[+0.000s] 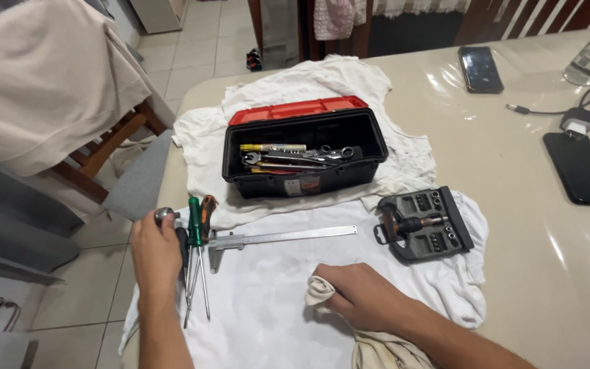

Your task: Organizing and cleaning hand tools from a toolbox

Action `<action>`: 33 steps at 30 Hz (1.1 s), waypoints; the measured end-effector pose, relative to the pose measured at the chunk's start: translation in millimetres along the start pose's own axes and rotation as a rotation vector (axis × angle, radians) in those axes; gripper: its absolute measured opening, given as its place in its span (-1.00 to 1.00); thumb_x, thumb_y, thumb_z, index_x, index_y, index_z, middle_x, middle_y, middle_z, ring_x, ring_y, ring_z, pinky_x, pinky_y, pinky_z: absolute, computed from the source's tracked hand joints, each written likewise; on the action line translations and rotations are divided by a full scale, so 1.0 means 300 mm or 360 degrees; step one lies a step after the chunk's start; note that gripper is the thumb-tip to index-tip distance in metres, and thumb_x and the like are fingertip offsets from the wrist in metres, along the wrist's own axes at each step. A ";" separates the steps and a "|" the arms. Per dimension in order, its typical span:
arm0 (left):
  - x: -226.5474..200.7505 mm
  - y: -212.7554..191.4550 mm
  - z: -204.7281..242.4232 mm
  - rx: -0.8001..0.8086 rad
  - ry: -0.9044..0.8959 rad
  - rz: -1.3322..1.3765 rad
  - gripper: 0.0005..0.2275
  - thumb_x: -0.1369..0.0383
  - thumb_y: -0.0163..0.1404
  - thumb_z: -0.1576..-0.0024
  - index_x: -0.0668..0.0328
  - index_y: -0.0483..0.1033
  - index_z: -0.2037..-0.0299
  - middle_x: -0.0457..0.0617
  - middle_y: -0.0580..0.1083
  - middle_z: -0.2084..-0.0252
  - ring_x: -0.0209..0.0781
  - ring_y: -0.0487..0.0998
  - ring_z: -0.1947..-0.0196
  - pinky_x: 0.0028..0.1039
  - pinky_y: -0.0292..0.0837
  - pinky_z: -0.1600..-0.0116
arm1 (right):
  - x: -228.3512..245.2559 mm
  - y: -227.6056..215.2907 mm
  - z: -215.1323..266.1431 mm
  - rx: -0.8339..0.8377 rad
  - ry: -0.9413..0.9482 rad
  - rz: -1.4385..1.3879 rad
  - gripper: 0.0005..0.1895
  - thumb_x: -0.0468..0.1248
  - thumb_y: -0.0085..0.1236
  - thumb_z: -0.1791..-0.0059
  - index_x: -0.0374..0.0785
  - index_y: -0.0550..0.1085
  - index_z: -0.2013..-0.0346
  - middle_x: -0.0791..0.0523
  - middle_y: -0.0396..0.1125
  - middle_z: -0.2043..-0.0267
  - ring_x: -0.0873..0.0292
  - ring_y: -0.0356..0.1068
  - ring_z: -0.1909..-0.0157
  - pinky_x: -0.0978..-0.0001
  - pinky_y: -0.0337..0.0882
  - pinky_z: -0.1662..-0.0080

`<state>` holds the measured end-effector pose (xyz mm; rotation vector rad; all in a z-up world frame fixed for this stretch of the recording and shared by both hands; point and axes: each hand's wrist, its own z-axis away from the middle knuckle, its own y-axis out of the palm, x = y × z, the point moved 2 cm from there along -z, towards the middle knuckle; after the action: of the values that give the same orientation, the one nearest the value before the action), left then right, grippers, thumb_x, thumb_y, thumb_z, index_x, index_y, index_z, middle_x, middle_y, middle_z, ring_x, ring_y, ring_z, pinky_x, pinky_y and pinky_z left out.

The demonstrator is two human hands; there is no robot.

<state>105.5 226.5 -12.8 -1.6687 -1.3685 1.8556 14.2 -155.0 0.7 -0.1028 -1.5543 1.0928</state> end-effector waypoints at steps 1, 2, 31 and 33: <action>0.033 0.027 -0.029 -0.0011 0.0002 0.0001 -0.63 0.22 -0.15 -0.59 0.35 0.53 -0.38 0.28 0.51 -0.24 0.31 0.53 -0.20 0.11 0.46 -0.24 | -0.008 0.000 -0.008 -0.0003 -0.0010 0.0004 -0.90 -0.14 0.04 -0.15 0.03 0.51 0.21 0.21 0.65 0.24 -0.02 0.59 0.24 0.17 0.41 0.14; 0.073 0.059 -0.046 0.0026 0.0028 -0.0015 -0.60 0.19 -0.17 -0.57 0.35 0.52 -0.39 0.30 0.53 -0.27 0.35 0.52 -0.24 0.13 0.43 -0.27 | -0.017 0.007 -0.008 0.0001 -0.0008 0.0022 -0.92 -0.14 0.05 -0.13 0.03 0.49 0.21 0.20 0.64 0.23 -0.05 0.57 0.23 0.15 0.40 0.14; -0.298 0.021 0.058 -0.0381 0.0815 0.0384 -0.82 0.45 0.03 -0.42 0.21 0.60 -0.17 0.12 0.50 -0.23 0.06 0.53 -0.26 -0.17 0.61 -0.33 | -0.055 -0.018 -0.029 -0.0328 -0.0043 -0.0586 -0.76 -0.13 0.10 -0.21 -0.11 0.64 0.22 0.21 0.66 0.23 0.23 0.56 0.19 0.35 0.39 0.06; -0.408 0.039 0.064 -0.0190 0.1319 0.0269 -0.77 0.47 0.07 -0.38 0.18 0.67 -0.20 0.06 0.59 -0.13 -0.03 0.58 -0.18 -0.03 0.43 -0.44 | -0.045 -0.022 -0.029 -0.0420 -0.0117 -0.0618 -0.78 -0.16 0.16 -0.17 -0.16 0.69 0.17 0.18 0.58 0.13 0.18 0.55 0.10 0.31 0.40 -0.01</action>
<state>127.3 121.4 49.9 -2.2853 -0.9959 0.9269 29.0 -161.9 -5.6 0.0605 -1.6922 0.5909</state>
